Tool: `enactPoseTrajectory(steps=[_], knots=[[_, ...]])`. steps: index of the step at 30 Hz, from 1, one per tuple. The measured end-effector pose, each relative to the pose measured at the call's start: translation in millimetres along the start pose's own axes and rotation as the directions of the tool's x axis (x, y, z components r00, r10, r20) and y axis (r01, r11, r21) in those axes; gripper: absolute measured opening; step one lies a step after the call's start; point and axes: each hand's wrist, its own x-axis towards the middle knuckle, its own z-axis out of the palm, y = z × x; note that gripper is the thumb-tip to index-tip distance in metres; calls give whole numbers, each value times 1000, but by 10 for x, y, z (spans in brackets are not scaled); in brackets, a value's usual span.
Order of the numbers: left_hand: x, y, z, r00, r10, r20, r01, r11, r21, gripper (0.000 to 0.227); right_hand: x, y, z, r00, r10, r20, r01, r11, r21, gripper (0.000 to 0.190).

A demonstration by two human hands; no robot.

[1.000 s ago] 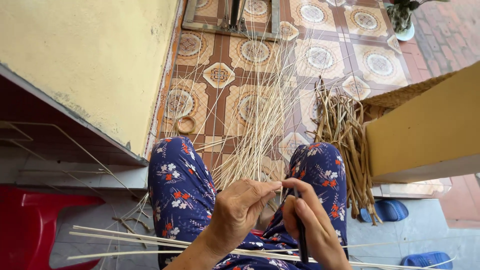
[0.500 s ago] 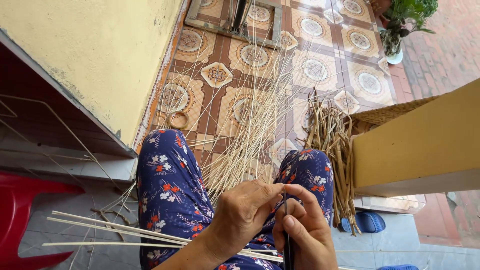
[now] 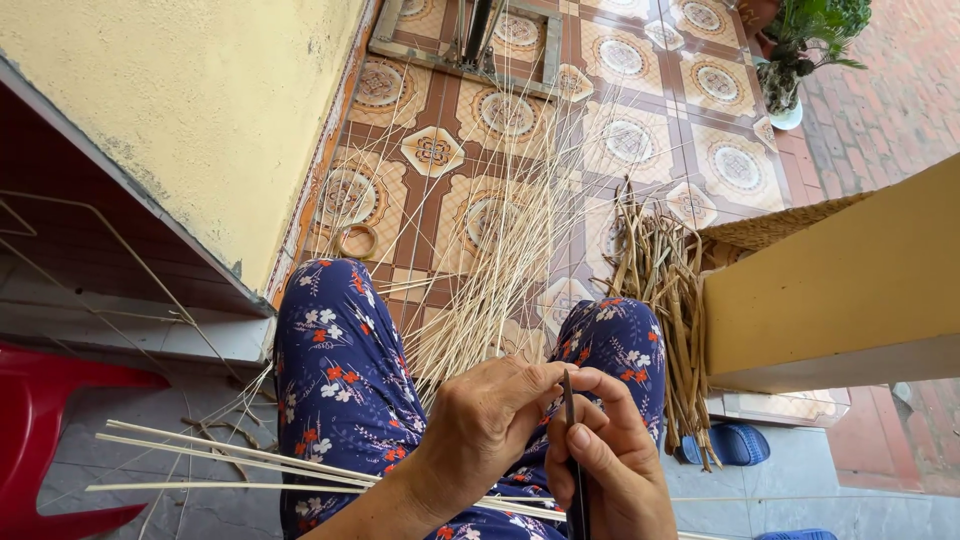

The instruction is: Peeling and thinning long bamboo strips using a small knife.

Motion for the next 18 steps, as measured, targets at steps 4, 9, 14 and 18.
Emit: enactPoseTrajectory(steps=[4,9,14,18], knots=[[-13,-22,10,1000,4,9,-4,1000,14,33,-6,-10,0,1000,18,-12,-18,1000,-2,50],[-32,-25,9,1000,19,8,-19,999,29,34,-20,-2,1,1000,13,-14,-13,1000,-6,50],[-30,-25,23,1000,9,18,-10,1000,30,33,-27,15,-2,999,4,-46,-5,1000,-21,50],[-28,3,30,1000,-2,21,1,999,35,33,-28,52,6,998,-16,-67,13,999,-45,50]])
